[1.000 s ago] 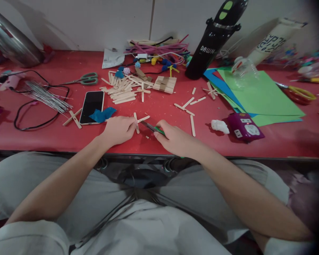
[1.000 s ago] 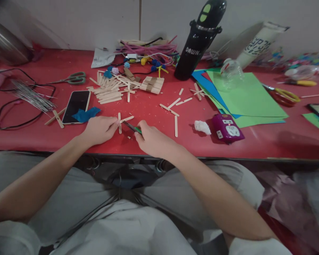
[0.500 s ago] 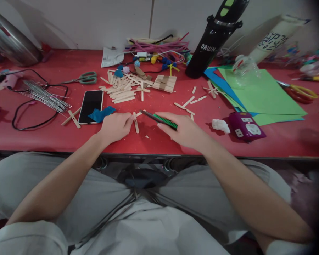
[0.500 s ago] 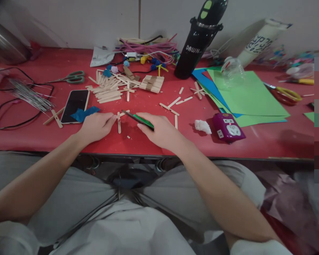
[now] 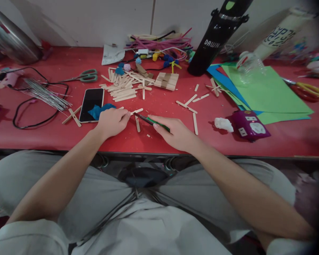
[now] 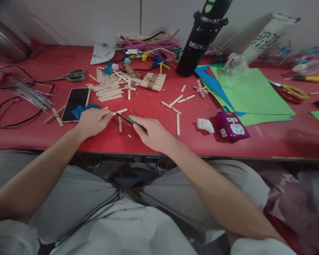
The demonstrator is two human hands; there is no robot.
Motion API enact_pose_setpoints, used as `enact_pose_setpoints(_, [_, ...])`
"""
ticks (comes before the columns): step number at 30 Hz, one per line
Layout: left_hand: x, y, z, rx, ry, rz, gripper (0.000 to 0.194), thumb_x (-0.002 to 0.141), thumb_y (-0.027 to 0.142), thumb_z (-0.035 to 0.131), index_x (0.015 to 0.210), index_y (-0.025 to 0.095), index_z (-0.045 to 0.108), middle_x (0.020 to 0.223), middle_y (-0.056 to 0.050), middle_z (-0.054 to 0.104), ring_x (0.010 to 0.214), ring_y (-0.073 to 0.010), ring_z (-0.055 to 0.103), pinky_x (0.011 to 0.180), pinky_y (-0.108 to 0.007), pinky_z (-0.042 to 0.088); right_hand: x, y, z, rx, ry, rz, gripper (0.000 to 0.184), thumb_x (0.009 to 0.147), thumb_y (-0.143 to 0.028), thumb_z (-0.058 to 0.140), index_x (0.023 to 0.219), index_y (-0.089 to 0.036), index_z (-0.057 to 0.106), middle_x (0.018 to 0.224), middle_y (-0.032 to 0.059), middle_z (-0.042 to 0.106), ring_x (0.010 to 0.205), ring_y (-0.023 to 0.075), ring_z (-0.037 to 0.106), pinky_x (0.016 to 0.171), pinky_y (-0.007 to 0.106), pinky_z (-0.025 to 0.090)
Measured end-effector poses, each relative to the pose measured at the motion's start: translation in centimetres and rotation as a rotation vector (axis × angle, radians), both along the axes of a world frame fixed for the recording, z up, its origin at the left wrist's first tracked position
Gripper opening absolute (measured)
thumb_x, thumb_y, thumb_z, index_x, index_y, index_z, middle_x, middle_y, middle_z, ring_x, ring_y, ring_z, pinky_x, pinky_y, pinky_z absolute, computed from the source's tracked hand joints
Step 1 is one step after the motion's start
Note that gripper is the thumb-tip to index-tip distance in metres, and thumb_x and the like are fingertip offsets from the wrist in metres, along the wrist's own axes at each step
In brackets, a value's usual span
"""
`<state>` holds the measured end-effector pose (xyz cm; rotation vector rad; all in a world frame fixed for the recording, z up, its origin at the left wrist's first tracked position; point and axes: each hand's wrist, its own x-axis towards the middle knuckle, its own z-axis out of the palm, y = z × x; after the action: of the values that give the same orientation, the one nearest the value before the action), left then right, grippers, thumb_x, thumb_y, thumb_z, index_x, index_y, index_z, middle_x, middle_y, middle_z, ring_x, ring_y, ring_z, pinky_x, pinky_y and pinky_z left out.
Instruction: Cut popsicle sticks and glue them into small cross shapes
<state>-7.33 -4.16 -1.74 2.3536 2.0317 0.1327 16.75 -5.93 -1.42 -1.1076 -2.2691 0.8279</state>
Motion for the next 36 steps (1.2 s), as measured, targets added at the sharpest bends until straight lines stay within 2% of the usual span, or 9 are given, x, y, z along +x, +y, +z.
enact_pose_setpoints(5, [0.05, -0.03, -0.03, 0.005, 0.002, -0.003, 0.044, 0.095, 0.042, 0.033, 0.085, 0.02, 0.07, 0.089, -0.008, 0.075, 0.085, -0.0265, 0.068, 0.059, -0.032, 0.034, -0.2, -0.13, 0.15, -0.028, -0.012, -0.023, 0.043, 0.099, -0.026, 0.042, 0.138, -0.019, 0.058, 0.141, 0.0055, 0.061, 0.133, 0.0218, 0.054, 0.113, 0.04, 0.043])
enact_pose_setpoints(9, [0.03, 0.02, -0.08, 0.003, 0.004, 0.003, 0.044, 0.095, 0.042, 0.033, 0.087, 0.021, 0.071, 0.09, -0.009, 0.075, 0.084, -0.0265, 0.068, 0.059, -0.033, 0.035, -0.24, -0.15, 0.16, -0.038, -0.011, -0.017, 0.044, 0.099, -0.026, 0.042, 0.139, -0.016, 0.057, 0.142, 0.007, 0.059, 0.134, 0.0218, 0.054, 0.114, 0.04, 0.042])
enact_pose_setpoints(14, [0.07, 0.03, -0.12, 0.013, 0.013, 0.003, 0.045, 0.095, 0.042, 0.033, 0.085, 0.021, 0.071, 0.089, -0.009, 0.075, 0.083, -0.0265, 0.068, 0.058, -0.033, 0.034, -0.29, -0.1, 0.1, -0.034, -0.006, -0.031, 0.043, 0.098, -0.025, 0.044, 0.138, -0.019, 0.058, 0.14, 0.0053, 0.06, 0.133, 0.0216, 0.055, 0.114, 0.041, 0.043])
enact_pose_setpoints(21, [0.1, -0.01, -0.05, 0.013, 0.011, -0.025, 0.043, 0.095, 0.041, 0.034, 0.083, 0.021, 0.07, 0.086, -0.009, 0.074, 0.079, -0.0253, 0.066, 0.057, -0.033, 0.034, -0.4, -0.11, 0.12, 0.004, -0.009, -0.037, 0.043, 0.098, -0.026, 0.044, 0.135, -0.013, 0.061, 0.138, 0.0102, 0.062, 0.13, 0.0224, 0.057, 0.112, 0.04, 0.044])
enact_pose_setpoints(26, [0.07, -0.03, -0.13, 0.022, 0.025, -0.032, 0.044, 0.095, 0.041, 0.033, 0.083, 0.02, 0.07, 0.089, -0.009, 0.075, 0.081, -0.0262, 0.067, 0.056, -0.033, 0.033, -0.46, -0.1, 0.06, -0.001, -0.01, -0.048, 0.042, 0.098, -0.025, 0.044, 0.135, -0.018, 0.061, 0.137, 0.0069, 0.062, 0.131, 0.0223, 0.057, 0.113, 0.041, 0.044])
enact_pose_setpoints(31, [0.11, -0.06, -0.12, 0.014, 0.044, -0.014, 0.044, 0.096, 0.04, 0.032, 0.088, 0.021, 0.071, 0.09, -0.009, 0.075, 0.084, -0.0261, 0.068, 0.059, -0.032, 0.035, -0.48, -0.11, 0.11, -0.012, -0.01, -0.046, 0.042, 0.098, -0.025, 0.044, 0.136, -0.017, 0.061, 0.138, 0.007, 0.062, 0.131, 0.0214, 0.056, 0.113, 0.04, 0.044])
enact_pose_setpoints(36, [0.1, -0.02, -0.17, 0.016, 0.041, -0.013, 0.045, 0.095, 0.041, 0.032, 0.088, 0.021, 0.072, 0.088, -0.01, 0.075, 0.083, -0.0276, 0.068, 0.057, -0.033, 0.032, -0.58, -0.11, 0.02, 0.003, -0.007, -0.038, 0.044, 0.097, -0.024, 0.043, 0.136, -0.013, 0.06, 0.138, 0.0088, 0.061, 0.131, 0.0214, 0.056, 0.113, 0.039, 0.043])
